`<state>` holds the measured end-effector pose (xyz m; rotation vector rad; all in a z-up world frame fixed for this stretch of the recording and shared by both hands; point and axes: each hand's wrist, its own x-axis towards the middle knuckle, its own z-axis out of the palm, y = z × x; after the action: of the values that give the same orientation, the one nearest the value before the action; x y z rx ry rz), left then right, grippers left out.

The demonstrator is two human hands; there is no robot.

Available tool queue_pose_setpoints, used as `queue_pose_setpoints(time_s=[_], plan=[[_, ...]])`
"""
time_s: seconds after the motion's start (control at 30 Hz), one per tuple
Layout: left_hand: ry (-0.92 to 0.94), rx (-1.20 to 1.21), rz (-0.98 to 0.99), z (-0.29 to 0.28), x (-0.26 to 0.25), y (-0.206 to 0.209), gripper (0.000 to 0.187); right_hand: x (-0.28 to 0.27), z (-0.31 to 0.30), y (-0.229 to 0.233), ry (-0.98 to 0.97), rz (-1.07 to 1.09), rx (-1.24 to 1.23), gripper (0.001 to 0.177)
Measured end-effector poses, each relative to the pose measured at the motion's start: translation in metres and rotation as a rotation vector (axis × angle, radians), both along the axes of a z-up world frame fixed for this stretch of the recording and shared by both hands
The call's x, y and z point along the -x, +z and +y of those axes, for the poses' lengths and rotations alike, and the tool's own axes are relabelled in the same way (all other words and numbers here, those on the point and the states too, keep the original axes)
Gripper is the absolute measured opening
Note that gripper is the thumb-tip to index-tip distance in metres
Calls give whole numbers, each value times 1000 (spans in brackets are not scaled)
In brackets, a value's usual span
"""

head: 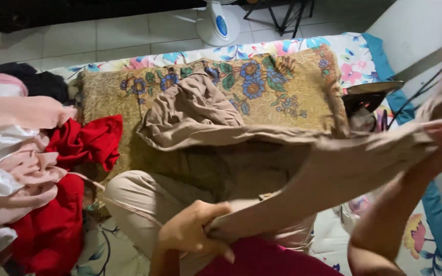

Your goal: The person is ironing a brown dress on a bed, smoothing out the fabric and using the iron to remove wrinkles.

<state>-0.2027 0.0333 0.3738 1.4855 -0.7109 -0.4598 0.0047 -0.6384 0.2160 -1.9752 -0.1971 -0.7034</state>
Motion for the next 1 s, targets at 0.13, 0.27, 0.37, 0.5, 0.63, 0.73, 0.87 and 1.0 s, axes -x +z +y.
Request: queue_pose_setpoints(time_s=[0.13,0.27,0.37,0.5,0.63,0.73,0.87,1.0], plan=[[127,-451,-118,5,-7,-18,42,67,150,58,125,60,462,17],[202,-568,-53,17,-17,-38,37,105,218,35,241,917,414,69],[267,-549,25,15,-32,-87,22,105,203,-43,373,634,403,87],[272,-536,11,-3,-43,-221,32,95,218,-24,381,436,539,44],[254,-541,-2,-42,-41,-317,44,96,240,-10,324,175,773,26],[247,-637,60,-75,-44,-293,69,112,254,12,157,150,568,10],[491,-719,-566,-104,-32,-280,126,142,210,1,-108,232,110,11],[501,-718,-576,-120,-69,-296,114,141,226,42,94,54,99,13]])
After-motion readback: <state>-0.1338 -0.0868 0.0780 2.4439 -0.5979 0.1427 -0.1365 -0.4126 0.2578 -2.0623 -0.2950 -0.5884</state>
